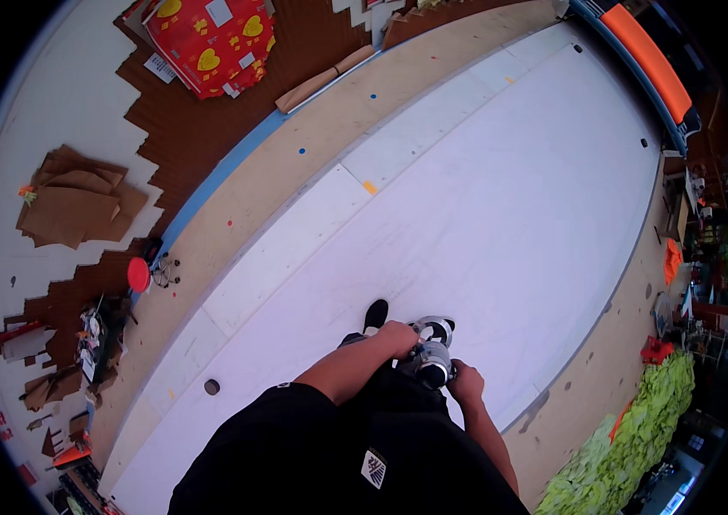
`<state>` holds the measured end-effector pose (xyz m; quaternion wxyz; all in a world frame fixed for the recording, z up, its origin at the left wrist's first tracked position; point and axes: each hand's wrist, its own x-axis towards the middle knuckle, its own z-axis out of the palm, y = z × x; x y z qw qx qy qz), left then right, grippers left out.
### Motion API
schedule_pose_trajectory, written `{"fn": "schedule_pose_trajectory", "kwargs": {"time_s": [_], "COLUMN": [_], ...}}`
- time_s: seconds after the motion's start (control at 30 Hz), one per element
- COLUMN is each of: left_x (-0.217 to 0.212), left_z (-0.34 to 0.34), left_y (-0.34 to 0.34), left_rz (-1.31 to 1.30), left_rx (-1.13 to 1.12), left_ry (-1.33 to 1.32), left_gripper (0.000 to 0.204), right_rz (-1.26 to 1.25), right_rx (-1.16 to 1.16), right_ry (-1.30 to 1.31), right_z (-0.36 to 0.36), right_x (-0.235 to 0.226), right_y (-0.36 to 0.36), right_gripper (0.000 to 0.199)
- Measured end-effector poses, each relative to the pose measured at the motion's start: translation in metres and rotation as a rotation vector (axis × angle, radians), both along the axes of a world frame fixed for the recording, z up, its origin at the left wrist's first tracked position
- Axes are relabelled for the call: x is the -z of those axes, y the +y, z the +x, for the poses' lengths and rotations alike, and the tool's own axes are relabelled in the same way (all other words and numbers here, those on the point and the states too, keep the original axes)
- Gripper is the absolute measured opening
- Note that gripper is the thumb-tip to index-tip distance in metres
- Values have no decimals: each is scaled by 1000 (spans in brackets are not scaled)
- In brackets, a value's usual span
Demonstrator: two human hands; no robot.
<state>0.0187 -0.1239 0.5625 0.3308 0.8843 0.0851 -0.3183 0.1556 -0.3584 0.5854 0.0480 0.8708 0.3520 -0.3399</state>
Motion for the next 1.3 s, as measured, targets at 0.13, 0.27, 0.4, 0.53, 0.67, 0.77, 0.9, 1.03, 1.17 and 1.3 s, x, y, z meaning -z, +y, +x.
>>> {"fn": "schedule_pose_trajectory", "kwargs": {"time_s": [0.13,0.27,0.4,0.53,0.67,0.77,0.9,1.03,1.17,1.3], "left_x": [2,13,17,32,29,27,21,20,31,34], "left_z": [3,5,8,5,8,9,10,9,6,4], "left_y": [-2,-5,-3,0,0,0,1,1,-1,-1], "left_rz": [4,17,25,56,57,63,56,60,57,54], "left_rx": [12,12,47,60,82,103,109,102,116,113], "left_ry": [-7,4,1,-12,9,26,41,52,33,24], "left_gripper": [23,22,23,23,22,22,23,24,27,28], "right_rz": [0,-19,-25,-23,-28,-19,-21,2,4,18], "right_rx": [24,28,39,45,87,95,85,88,88,80], "right_ry": [3,12,16,18,45,51,46,45,44,29], "right_z": [0,-1,0,-5,-5,-7,-9,-10,-11,-12], "right_x": [0,-2,-1,0,2,4,5,7,7,12], "right_y": [-4,-1,0,6,2,0,-3,-3,-3,-6], "right_gripper": [39,41,44,48,47,47,46,47,46,46]}}
